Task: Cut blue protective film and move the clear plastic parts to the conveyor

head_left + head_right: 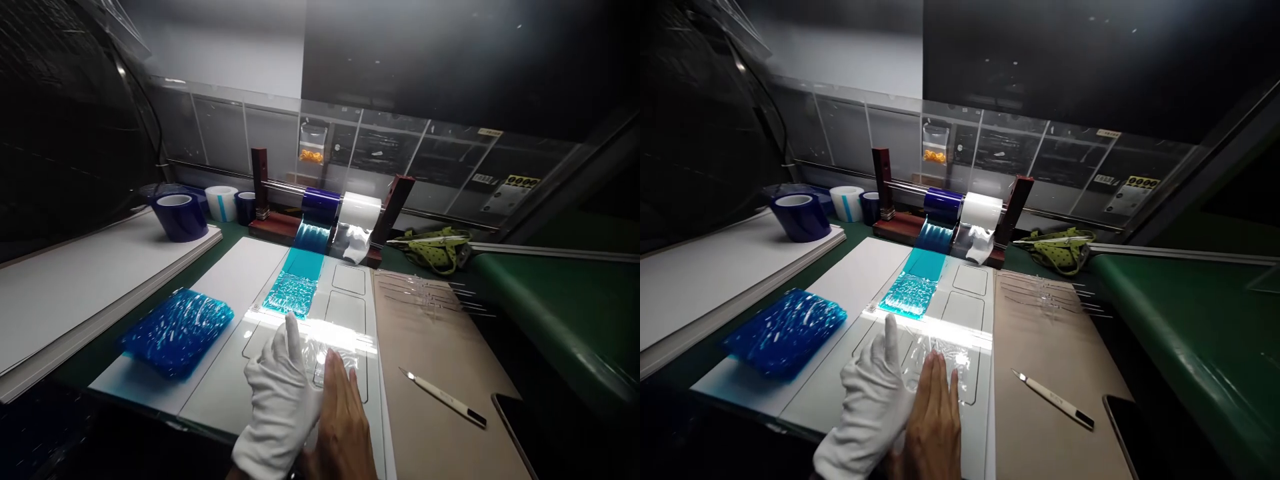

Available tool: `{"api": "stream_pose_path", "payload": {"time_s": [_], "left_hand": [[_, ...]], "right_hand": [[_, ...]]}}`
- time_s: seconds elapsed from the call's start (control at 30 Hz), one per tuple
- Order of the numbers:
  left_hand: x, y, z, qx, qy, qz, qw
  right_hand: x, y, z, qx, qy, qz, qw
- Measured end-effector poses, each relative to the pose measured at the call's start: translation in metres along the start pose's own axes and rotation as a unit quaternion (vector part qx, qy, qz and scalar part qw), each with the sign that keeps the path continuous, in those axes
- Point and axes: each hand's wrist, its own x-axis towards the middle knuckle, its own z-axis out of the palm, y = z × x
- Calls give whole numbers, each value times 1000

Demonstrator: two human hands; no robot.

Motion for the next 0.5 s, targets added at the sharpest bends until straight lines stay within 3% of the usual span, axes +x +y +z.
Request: {"api": "stream_pose_path", "payload": {"time_s": [0.03, 0.07, 0.1, 0.17, 0.2, 0.27, 0.37, 0.5], "left_hand": [[5, 0, 3, 118, 19, 77, 990], [9, 0, 4, 242, 39, 153, 957], [13, 1, 4, 352, 56, 216, 909], [19, 2, -2, 478, 86, 274, 830], [21, 1, -8, 516, 105, 282, 802], [25, -2, -22, 559, 136, 269, 773], [28, -14, -43, 601, 145, 203, 759], [27, -27, -59, 638, 136, 130, 747]], "right_hand": [[7, 10, -2, -1, -6, -14, 1000], [15, 21, -5, -2, -15, -31, 999], [24, 34, -8, -2, -25, -48, 999], [44, 66, -14, -6, -41, -74, 996], [55, 84, -17, -11, -45, -78, 996], [77, 118, -19, -27, -54, -80, 995], [103, 158, -15, -53, -71, -91, 992], [122, 181, -6, -68, -101, -102, 987]]}}
